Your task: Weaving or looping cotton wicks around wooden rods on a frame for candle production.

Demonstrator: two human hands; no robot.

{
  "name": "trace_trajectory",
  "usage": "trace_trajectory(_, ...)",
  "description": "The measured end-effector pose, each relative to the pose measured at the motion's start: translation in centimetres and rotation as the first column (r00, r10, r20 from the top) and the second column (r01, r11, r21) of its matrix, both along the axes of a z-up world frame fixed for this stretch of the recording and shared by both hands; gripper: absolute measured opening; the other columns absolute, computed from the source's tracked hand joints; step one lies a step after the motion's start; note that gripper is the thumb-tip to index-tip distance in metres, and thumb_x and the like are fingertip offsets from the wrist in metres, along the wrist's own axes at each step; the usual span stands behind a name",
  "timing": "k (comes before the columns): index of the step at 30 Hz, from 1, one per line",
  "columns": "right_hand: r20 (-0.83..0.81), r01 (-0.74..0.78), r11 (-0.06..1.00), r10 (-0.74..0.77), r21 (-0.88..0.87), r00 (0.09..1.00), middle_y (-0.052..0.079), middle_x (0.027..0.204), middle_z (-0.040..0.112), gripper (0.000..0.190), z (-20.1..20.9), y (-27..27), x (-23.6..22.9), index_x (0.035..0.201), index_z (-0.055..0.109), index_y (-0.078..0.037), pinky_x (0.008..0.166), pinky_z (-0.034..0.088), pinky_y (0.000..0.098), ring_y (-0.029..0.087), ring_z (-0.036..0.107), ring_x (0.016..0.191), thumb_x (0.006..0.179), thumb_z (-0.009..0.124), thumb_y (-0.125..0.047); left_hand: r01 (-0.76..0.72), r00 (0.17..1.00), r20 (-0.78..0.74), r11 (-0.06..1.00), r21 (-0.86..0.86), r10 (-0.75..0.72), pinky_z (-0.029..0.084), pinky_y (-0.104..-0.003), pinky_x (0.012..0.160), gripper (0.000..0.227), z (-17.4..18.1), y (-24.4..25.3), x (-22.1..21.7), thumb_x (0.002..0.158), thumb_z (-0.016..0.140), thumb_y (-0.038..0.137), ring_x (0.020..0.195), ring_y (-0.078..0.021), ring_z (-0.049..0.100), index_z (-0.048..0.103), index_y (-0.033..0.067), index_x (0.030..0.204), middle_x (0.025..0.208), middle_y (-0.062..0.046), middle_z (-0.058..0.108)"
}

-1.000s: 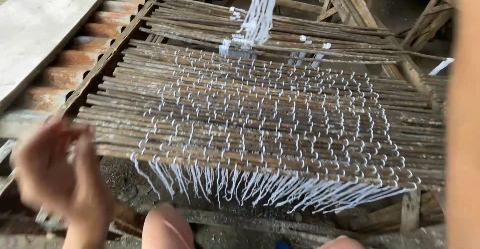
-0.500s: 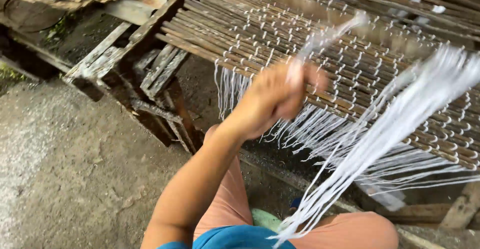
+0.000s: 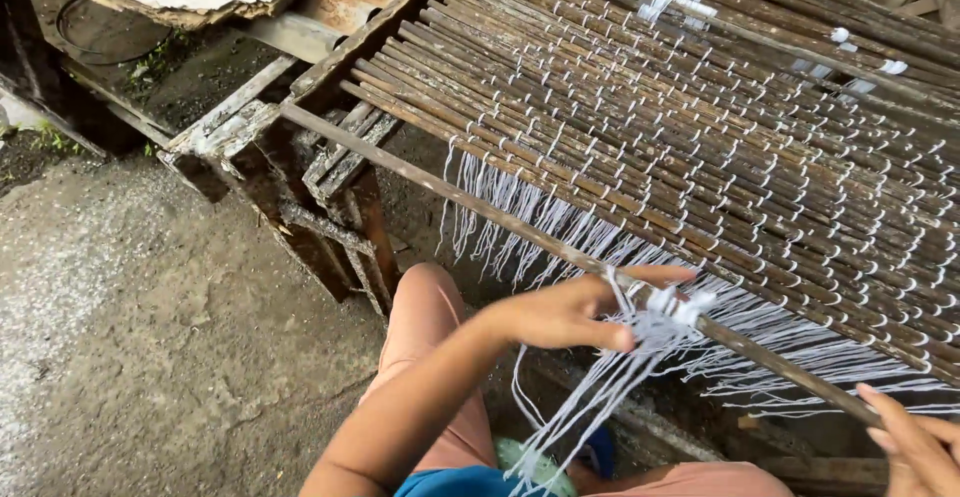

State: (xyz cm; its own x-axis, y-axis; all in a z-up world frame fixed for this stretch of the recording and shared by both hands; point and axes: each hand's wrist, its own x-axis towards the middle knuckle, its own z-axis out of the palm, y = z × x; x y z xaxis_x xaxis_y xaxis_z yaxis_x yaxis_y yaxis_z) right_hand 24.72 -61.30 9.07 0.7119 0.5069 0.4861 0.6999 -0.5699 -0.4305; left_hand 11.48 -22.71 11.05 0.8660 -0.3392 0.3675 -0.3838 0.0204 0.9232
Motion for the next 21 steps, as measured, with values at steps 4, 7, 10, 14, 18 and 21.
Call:
trace_trajectory(4,0.083,-0.012,1.000,0.011,0.011,0.996,0.018,0.110,0.058,0.038,5.1,5.9,-4.7,0.143,0.070,0.001,0.104,0.041,0.0346,0.028,0.052,0.103,0.109,0.061,0.014,-0.005,1.000,0.009,0.951,-0.309,0.008,0.031,-0.038,0.111,0.053,-2.7,-3.5,2.0,0.109,0.052,0.041,0.122,-0.0198,0.042,0.045,0.0091,0.151,0.124,-0.008,0.047)
trace_trajectory(7,0.295,0.014,0.989,0.030,-0.147,0.955,0.009,0.100,0.065,0.035,4.4,6.4,-2.8,0.141,0.079,-0.009,0.095,0.044,0.0352,0.026,0.053,0.092,0.114,0.070,0.011,-0.137,0.990,-0.069,0.932,-0.335,0.120,0.050,-0.027,0.077,0.028,-3.4,-4.1,2.6,0.108,0.051,0.039,0.067,-0.0104,0.060,0.056,0.0118,0.105,0.068,0.000,0.060)
trace_trajectory(10,0.366,-0.002,0.980,0.076,-0.197,0.928,0.008,0.101,0.067,0.040,3.1,7.0,-1.1,0.141,0.081,-0.011,0.096,0.048,0.0364,0.028,0.055,0.094,0.112,0.070,0.014,-0.250,0.967,-0.120,0.936,-0.249,0.226,0.050,-0.025,0.065,0.039,-5.5,-3.4,3.6,0.106,0.051,0.037,0.057,-0.0104,0.059,0.059,0.0142,0.075,0.067,0.001,0.061)
trace_trajectory(14,0.398,0.096,0.966,0.009,-0.242,0.917,-0.003,0.103,0.070,0.040,-0.9,7.2,1.7,0.143,0.079,-0.026,0.100,0.029,0.0381,0.025,0.060,0.100,0.111,0.078,-0.002,-0.323,0.935,-0.227,0.919,-0.225,0.273,0.055,-0.027,0.069,0.033,-8.6,-2.1,4.3,0.110,0.047,0.035,0.070,-0.0138,0.064,0.061,0.0108,0.093,0.086,-0.004,0.066)
trace_trajectory(18,0.313,0.071,0.966,0.010,-0.247,0.950,0.001,0.109,0.069,0.049,-1.6,10.5,2.4,0.142,0.074,-0.025,0.097,0.024,0.0385,0.026,0.059,0.103,0.097,0.076,-0.005,-0.399,0.898,-0.283,0.896,-0.196,0.338,0.046,-0.023,0.061,0.042,-12.2,-0.8,5.3,0.109,0.043,0.045,0.063,-0.0102,0.054,0.061,0.0132,0.091,0.085,-0.003,0.065)
trace_trajectory(21,0.363,-0.055,0.987,0.106,-0.149,0.926,0.003,0.103,0.066,0.039,-2.3,13.0,3.8,0.135,0.073,-0.016,0.103,0.040,0.0385,0.023,0.063,0.089,0.099,0.071,-0.004,-0.432,0.833,-0.504,0.838,-0.334,0.228,0.038,-0.021,0.052,0.022,-17.7,-0.4,7.5,0.106,0.055,0.037,0.073,-0.0086,0.065,0.060,0.0163,0.099,0.075,0.003,0.055)
